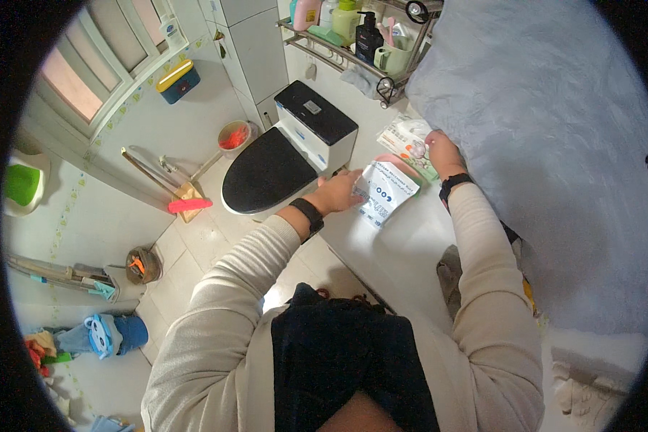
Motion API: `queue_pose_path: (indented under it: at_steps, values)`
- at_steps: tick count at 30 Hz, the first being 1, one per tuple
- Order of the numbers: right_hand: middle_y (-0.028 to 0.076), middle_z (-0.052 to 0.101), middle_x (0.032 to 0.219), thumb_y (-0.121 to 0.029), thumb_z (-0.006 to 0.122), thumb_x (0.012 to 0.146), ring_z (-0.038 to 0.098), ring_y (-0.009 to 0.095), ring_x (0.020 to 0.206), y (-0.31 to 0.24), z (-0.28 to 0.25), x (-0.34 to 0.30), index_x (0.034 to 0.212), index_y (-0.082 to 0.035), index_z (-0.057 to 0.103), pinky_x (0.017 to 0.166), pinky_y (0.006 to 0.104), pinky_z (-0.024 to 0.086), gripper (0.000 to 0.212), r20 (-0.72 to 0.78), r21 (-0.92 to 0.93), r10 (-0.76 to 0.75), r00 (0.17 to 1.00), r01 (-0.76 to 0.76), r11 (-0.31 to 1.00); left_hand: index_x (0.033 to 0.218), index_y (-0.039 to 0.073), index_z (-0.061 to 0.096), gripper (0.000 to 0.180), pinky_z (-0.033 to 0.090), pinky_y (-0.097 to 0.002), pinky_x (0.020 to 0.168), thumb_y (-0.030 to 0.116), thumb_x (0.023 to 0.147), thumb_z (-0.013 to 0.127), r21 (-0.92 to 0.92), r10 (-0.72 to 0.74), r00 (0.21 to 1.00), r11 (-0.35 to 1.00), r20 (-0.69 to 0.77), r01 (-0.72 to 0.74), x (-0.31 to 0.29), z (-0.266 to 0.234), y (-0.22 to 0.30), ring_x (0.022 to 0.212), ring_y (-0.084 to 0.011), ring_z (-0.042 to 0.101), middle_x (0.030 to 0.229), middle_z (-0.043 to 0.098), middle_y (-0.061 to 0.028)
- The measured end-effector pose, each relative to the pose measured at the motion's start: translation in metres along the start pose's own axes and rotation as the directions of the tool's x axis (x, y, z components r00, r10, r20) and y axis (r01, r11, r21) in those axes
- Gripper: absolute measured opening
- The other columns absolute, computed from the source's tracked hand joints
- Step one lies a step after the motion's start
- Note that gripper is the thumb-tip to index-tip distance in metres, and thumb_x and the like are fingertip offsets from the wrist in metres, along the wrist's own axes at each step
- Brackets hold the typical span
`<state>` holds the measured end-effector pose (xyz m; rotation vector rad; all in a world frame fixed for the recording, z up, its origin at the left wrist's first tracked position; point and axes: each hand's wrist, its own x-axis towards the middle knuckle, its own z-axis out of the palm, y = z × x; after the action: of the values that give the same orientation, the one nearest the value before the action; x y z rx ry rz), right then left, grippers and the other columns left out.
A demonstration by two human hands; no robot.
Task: The person attaches a grey microfiber cloth to a light blue mop head, then connects the mop head to a metal handle. They place the assembled mop against the wall, then pick up and fold a red cloth, and finally retrieve a toothbrush from a red box and place it on a shelf.
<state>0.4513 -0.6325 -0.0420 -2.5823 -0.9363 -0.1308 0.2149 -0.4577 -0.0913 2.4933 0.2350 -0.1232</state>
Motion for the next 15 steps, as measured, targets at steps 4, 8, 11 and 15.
queue_pose_path:
  at_steps: [4,8,11,15]
  values:
    - [0.019,0.064,0.102,-0.021,0.047,0.092,0.060,0.035,0.097,-0.009,-0.015,-0.006,0.104,-0.016,0.064,0.082,0.0421,0.048,0.022,0.108,-0.023,0.105,0.989,-0.103,0.994,0.144,0.026,0.027,0.080,0.030,-0.0624,0.094,0.032,0.077,0.070,0.026,0.089,0.991,0.996,-0.101,-0.087,0.001,-0.005,0.014,0.124,-0.0332,0.044,0.143,0.035,-0.0130]
    - [0.021,0.063,0.105,-0.023,0.042,0.091,0.060,0.037,0.098,-0.009,-0.019,-0.007,0.115,-0.013,0.062,0.086,0.0433,0.047,0.032,0.089,-0.048,0.076,0.993,-0.072,0.996,0.145,0.032,0.026,0.083,0.030,-0.0623,0.095,0.034,0.076,0.072,0.033,0.136,0.991,0.990,-0.008,-0.136,0.010,-0.006,0.025,0.128,-0.0345,0.041,0.149,0.029,-0.0120]
    - [0.020,0.064,0.105,-0.031,0.043,0.092,0.060,0.036,0.098,-0.006,-0.022,-0.008,0.119,-0.014,0.060,0.087,0.0406,0.047,0.036,0.059,-0.056,0.020,0.998,-0.017,0.998,0.145,0.031,0.026,0.083,0.030,-0.0615,0.095,0.035,0.076,0.072,0.079,0.098,0.995,0.992,0.000,-0.097,0.015,-0.002,0.029,0.128,-0.0349,0.040,0.150,0.028,-0.0098]
    - [0.021,0.062,0.112,-0.036,0.045,0.090,0.057,0.035,0.107,-0.008,-0.035,-0.014,0.121,-0.009,0.059,0.091,0.0371,0.044,0.043,0.182,0.093,0.206,0.962,-0.225,0.970,0.145,0.026,0.025,0.083,0.034,-0.0600,0.094,0.030,0.077,0.071,0.123,0.109,0.994,0.987,-0.005,-0.108,0.018,0.002,0.029,0.126,-0.0369,0.043,0.149,0.028,-0.0135]
